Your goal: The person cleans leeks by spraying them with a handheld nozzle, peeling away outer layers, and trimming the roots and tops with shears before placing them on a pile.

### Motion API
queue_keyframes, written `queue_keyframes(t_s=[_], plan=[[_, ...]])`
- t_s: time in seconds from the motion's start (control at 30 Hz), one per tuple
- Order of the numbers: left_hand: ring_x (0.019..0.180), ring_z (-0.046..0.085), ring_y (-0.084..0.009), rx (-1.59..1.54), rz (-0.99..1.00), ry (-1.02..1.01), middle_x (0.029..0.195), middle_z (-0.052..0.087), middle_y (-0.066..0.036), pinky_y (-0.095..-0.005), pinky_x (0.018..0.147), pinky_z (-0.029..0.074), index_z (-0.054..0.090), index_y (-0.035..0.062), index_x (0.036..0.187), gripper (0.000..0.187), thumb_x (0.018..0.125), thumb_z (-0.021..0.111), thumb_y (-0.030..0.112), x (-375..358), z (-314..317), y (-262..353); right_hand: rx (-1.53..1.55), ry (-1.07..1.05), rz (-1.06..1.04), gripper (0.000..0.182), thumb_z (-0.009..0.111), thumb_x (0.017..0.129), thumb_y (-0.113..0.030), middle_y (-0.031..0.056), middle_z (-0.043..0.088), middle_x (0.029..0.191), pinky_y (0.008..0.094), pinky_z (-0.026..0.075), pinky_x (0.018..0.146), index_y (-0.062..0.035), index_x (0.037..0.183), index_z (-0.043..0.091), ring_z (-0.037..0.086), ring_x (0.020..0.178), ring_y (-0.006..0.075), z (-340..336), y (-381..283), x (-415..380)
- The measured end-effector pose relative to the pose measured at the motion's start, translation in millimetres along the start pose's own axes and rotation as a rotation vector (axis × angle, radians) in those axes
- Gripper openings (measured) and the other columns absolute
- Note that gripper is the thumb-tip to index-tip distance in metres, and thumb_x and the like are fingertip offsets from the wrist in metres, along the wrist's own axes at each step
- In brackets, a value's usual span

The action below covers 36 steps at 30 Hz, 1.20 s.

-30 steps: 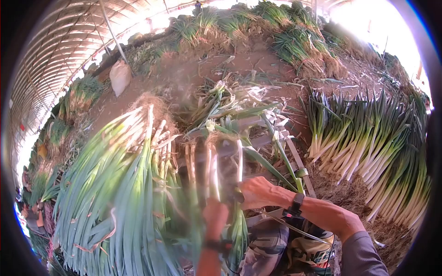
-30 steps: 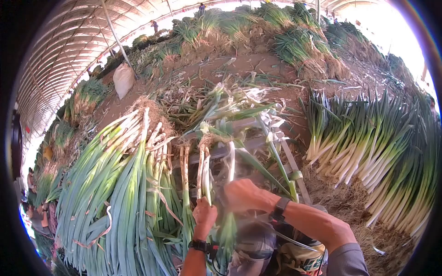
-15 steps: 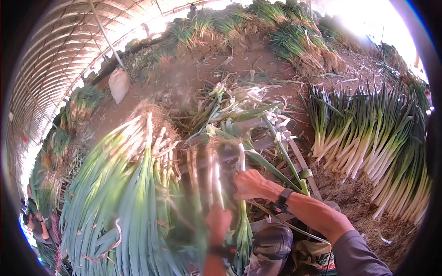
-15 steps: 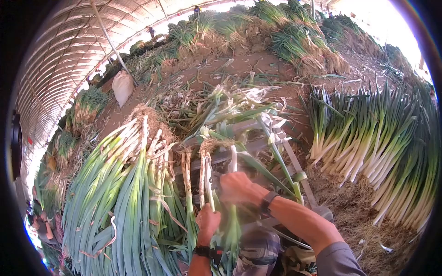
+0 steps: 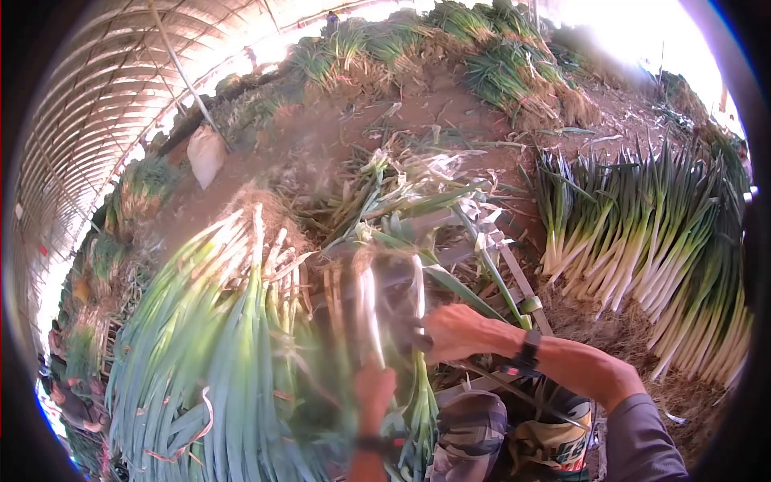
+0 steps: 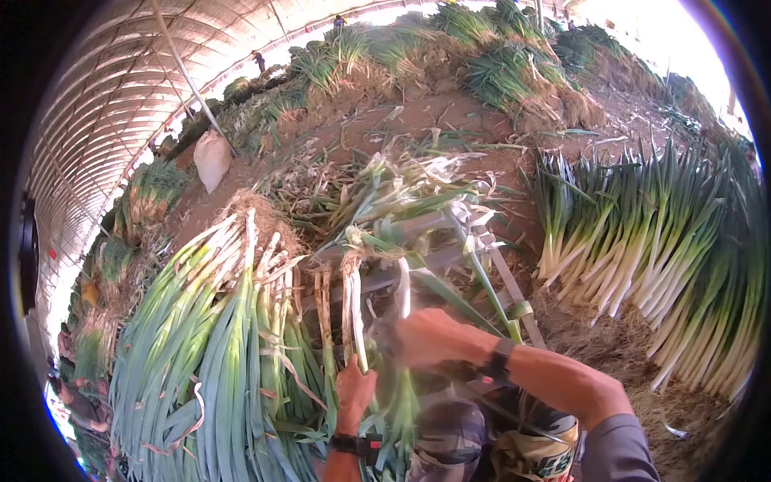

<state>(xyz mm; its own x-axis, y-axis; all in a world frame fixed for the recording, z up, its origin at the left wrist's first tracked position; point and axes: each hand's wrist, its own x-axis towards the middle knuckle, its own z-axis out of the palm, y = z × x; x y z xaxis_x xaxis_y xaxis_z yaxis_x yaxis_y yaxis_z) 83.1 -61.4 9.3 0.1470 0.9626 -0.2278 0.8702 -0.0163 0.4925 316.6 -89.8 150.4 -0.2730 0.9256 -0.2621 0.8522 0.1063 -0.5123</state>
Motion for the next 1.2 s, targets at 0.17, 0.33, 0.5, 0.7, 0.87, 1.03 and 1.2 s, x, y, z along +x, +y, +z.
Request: queue_keyframes(t_s=[0.17,0.33,0.5,0.7,0.87,1.03,1.2], plan=[[0.090,0.070,-0.0450,0.094,0.143,0.036,0.097,0.072,-0.024,-0.0530,0.082,0.054,0.054,-0.0004,0.120,0.041,0.085,0.059,0.022,-8,18,1,-0.044,0.034,-0.079,0.051,0.075,0.070,-0.038,0.0250,0.069,0.084,0.0491,0.054,0.073,0.0055,0.096,0.065,0.069,0.083,0.0429,-12,-14,-59],[0.092,0.070,-0.0413,0.182,0.176,0.087,0.103,0.069,-0.023,-0.0508,0.082,0.054,0.054,0.0009,0.118,0.037,0.085,0.058,0.016,-9,42,3,-0.006,-0.018,-0.026,0.053,0.075,0.070,-0.039,0.0253,0.069,0.088,0.0491,0.054,0.076,0.0061,0.096,0.065,0.068,0.085,0.0435,-4,-18,-76],[0.101,0.063,-0.0383,0.063,0.458,0.454,0.108,0.064,-0.019,-0.0489,0.088,0.051,0.060,0.0020,0.116,0.036,0.081,0.068,0.007,-47,26,-35,0.030,-0.084,-0.055,0.054,0.076,0.069,-0.039,0.0241,0.068,0.088,0.0486,0.054,0.076,0.0058,0.097,0.065,0.068,0.085,0.0429,2,-34,-80],[0.104,0.058,-0.0394,0.002,0.311,0.496,0.107,0.062,-0.018,-0.0499,0.092,0.048,0.060,0.0016,0.114,0.037,0.080,0.074,0.009,-69,33,-66,0.089,-0.122,-0.164,0.050,0.075,0.068,-0.037,0.0224,0.068,0.084,0.0488,0.054,0.072,0.0041,0.095,0.064,0.068,0.081,0.0423,21,-43,-76],[0.104,0.059,-0.0398,-0.025,0.189,0.400,0.109,0.063,-0.019,-0.0492,0.091,0.048,0.060,0.0007,0.116,0.039,0.081,0.073,0.014,-71,29,-61,0.022,-0.216,-0.183,0.048,0.075,0.067,-0.037,0.0233,0.067,0.077,0.0496,0.054,0.070,0.0039,0.091,0.065,0.067,0.077,0.0436,22,-59,-73],[0.105,0.060,-0.0407,-0.038,0.118,0.320,0.111,0.063,-0.020,-0.0492,0.090,0.049,0.061,0.0017,0.117,0.040,0.085,0.070,0.024,-72,26,-61,-0.004,-0.231,-0.250,0.043,0.074,0.066,-0.034,0.0245,0.065,0.072,0.0497,0.054,0.065,0.0052,0.082,0.064,0.067,0.072,0.0442,30,-64,-73],[0.105,0.060,-0.0414,-0.007,0.054,0.248,0.109,0.062,-0.021,-0.0506,0.090,0.048,0.061,0.0017,0.108,0.033,0.086,0.067,0.026,-68,9,-42,-0.021,-0.168,-0.278,0.041,0.074,0.065,-0.032,0.0243,0.065,0.070,0.0493,0.054,0.061,0.0052,0.079,0.064,0.067,0.070,0.0442,41,-56,-66]])
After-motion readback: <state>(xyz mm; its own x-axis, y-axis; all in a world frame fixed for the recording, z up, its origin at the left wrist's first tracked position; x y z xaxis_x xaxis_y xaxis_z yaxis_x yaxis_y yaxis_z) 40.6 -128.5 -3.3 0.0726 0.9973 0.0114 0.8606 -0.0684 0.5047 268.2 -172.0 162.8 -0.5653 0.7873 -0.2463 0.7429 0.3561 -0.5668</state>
